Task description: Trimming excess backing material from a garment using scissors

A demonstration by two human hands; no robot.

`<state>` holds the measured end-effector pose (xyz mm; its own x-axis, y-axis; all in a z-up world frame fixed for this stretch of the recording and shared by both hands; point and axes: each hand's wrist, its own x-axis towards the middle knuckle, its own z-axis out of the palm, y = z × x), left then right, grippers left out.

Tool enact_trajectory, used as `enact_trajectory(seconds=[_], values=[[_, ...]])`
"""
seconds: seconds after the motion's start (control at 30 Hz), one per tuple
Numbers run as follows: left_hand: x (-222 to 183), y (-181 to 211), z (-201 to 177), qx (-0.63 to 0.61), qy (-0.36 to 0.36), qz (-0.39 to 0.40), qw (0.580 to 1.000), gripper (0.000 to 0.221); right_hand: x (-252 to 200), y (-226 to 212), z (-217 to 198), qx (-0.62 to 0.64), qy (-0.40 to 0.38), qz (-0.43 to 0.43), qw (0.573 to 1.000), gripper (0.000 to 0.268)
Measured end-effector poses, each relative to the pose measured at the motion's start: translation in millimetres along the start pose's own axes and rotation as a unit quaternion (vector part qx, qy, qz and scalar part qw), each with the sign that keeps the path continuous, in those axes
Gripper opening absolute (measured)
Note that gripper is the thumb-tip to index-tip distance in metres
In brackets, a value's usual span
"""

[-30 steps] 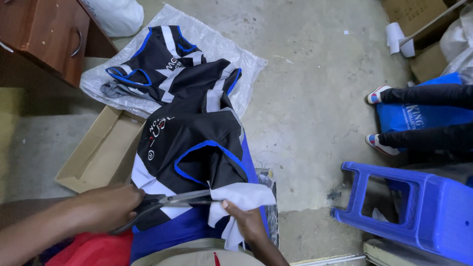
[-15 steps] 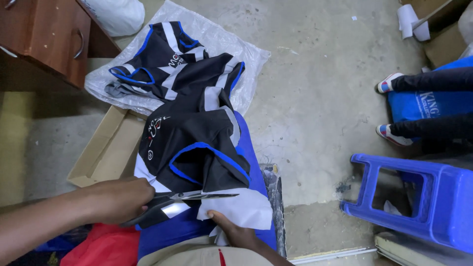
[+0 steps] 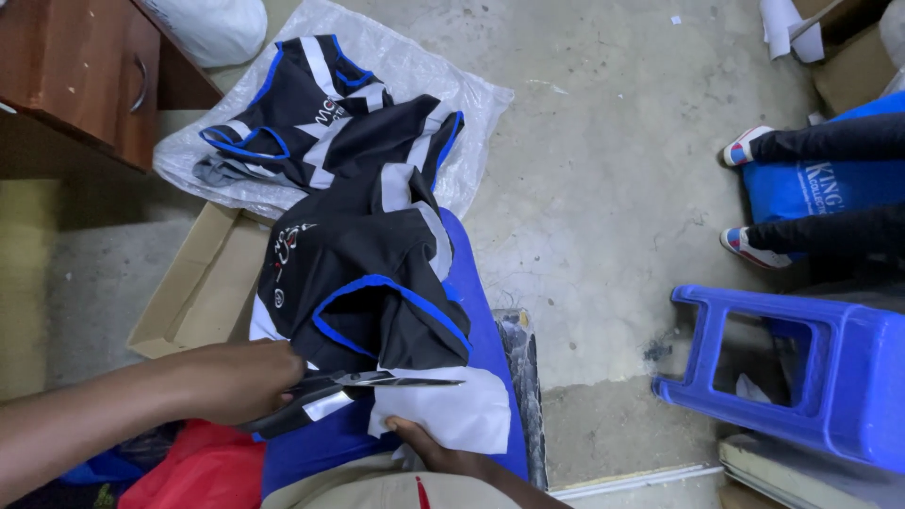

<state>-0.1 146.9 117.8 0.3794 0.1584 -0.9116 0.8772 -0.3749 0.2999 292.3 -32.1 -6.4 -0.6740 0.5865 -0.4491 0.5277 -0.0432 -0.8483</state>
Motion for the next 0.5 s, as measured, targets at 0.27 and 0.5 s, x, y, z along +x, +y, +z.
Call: enact_trajectory(seconds=[0.27, 0.5], values=[[11.3, 8.5, -4.9, 0.034, 0.049, 0.033, 0.998, 0.023, 16.5, 32.7, 20.0, -0.126, 0.010, 0.004, 0.992, 0.056], [17.7, 13.5, -6.3, 0.013, 0.059, 0.038, 0.997, 0.045, 35.3, 83.0, 160.1, -0.091, 0.331, 0.058, 0.938, 0.078]])
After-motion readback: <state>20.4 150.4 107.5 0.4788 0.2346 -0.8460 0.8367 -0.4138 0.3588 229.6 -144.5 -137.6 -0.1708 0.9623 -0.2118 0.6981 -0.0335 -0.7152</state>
